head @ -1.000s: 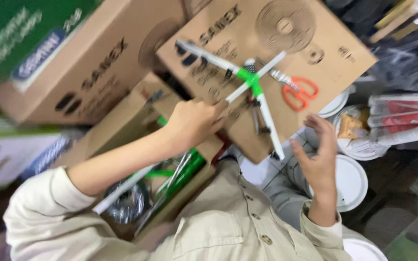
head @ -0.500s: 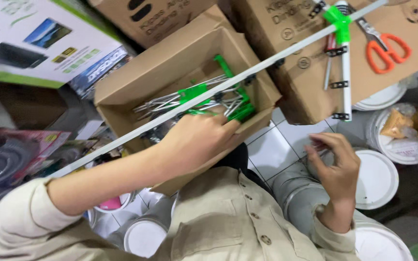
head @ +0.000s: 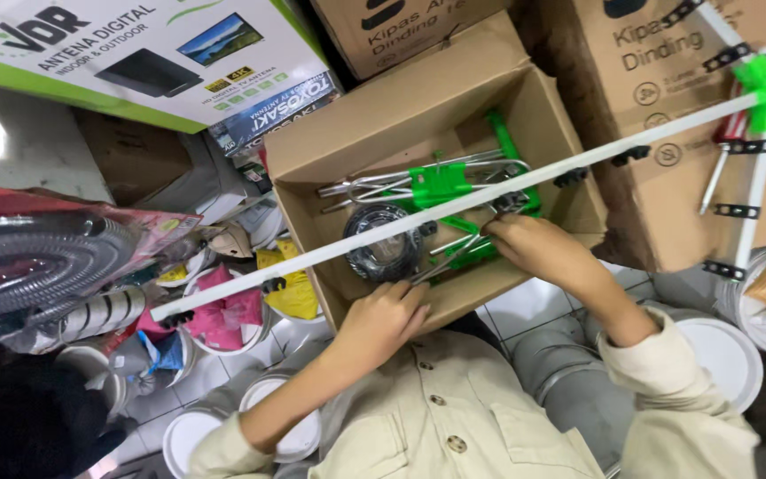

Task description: The person assembles a ceiling fan by attaching white metal blades to a green central hub. They use a screwdriver to tighten the screws securing the blades in place. The person also reaches into a cardboard box to retrieve additional parts for the assembly.

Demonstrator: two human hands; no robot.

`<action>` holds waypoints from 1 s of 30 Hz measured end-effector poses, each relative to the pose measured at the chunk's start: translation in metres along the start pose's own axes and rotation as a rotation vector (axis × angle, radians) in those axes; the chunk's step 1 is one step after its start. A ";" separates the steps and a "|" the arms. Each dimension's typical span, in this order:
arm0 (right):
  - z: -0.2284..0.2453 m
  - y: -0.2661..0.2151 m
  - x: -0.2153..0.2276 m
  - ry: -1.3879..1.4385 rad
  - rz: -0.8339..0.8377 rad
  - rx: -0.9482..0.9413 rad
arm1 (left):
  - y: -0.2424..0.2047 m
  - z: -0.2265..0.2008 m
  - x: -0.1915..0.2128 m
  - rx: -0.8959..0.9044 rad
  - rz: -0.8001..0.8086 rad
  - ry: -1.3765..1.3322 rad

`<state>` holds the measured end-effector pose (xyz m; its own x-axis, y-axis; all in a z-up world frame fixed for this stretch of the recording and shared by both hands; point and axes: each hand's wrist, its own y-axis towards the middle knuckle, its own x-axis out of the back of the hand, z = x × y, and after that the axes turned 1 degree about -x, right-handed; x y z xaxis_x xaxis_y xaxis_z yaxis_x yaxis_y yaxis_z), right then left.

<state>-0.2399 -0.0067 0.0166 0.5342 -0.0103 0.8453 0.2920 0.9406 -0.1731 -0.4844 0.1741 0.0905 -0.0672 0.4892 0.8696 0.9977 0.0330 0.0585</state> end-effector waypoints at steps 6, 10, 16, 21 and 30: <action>-0.048 0.040 -0.087 -0.324 0.071 0.030 | 0.014 0.056 -0.056 0.089 0.229 0.215; -0.088 0.050 -0.135 -0.464 -0.072 0.174 | 0.009 0.061 -0.077 0.046 0.338 0.363; -0.097 0.079 -0.144 -0.647 -0.177 0.270 | 0.012 0.057 -0.073 -0.041 0.249 0.408; -0.119 0.079 -0.168 -0.533 0.113 0.140 | 0.010 0.064 -0.084 -0.055 0.347 0.448; -0.138 0.081 -0.188 -0.617 -0.045 0.192 | 0.002 0.065 -0.103 0.045 0.594 0.410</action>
<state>-0.2068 0.0246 -0.2264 -0.0458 0.0919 0.9947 0.1263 0.9883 -0.0855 -0.4753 0.1805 -0.0304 0.5005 0.0695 0.8629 0.8643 -0.0969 -0.4935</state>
